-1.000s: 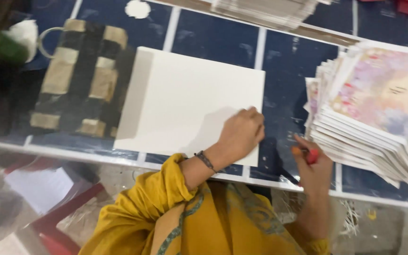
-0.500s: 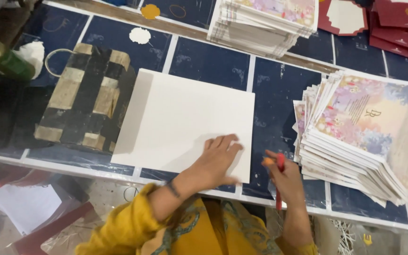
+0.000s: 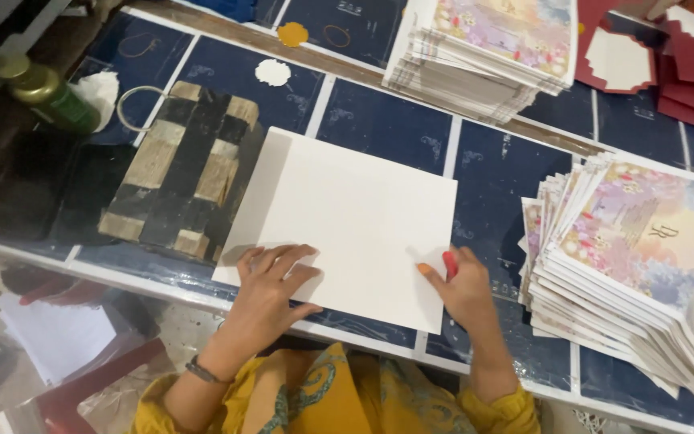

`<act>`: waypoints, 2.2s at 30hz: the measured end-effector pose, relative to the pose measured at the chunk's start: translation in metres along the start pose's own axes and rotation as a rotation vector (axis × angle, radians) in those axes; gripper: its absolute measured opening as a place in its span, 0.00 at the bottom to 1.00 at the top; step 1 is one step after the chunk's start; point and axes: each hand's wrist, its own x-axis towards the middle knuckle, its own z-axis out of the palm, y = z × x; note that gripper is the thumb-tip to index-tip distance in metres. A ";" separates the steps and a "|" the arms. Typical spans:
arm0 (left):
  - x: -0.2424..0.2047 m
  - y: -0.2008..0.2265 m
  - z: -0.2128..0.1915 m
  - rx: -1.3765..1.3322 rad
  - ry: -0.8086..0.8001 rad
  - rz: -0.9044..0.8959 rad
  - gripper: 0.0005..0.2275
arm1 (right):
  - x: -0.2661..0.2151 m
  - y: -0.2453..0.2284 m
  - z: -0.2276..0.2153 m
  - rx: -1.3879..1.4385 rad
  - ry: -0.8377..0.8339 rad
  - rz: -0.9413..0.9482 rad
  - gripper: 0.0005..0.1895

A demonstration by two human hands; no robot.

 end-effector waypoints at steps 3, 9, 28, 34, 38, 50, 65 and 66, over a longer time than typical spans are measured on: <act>-0.003 -0.007 0.010 -0.067 0.116 0.060 0.21 | 0.013 0.074 0.026 0.194 -0.024 0.053 0.31; -0.005 -0.016 0.020 -0.122 0.246 0.175 0.17 | -0.013 0.018 0.010 0.058 0.091 -0.041 0.26; 0.166 0.129 0.103 -0.255 -0.143 -0.029 0.09 | -0.046 0.094 0.023 1.187 0.123 0.170 0.22; 0.170 0.147 0.118 -0.146 -0.209 -0.132 0.15 | -0.051 0.078 0.020 1.201 0.183 0.120 0.21; 0.171 0.140 0.104 -0.285 -0.278 -0.184 0.12 | -0.050 0.081 0.020 1.226 0.168 0.110 0.22; 0.144 0.086 0.064 -0.763 -0.072 -0.168 0.18 | -0.045 0.034 -0.016 0.998 0.086 0.252 0.14; 0.047 -0.029 -0.042 -0.390 0.124 -0.445 0.20 | -0.005 -0.193 0.024 0.154 0.111 -0.417 0.33; 0.047 -0.027 -0.041 -0.364 0.118 -0.404 0.20 | -0.007 -0.199 0.026 0.104 0.089 -0.365 0.33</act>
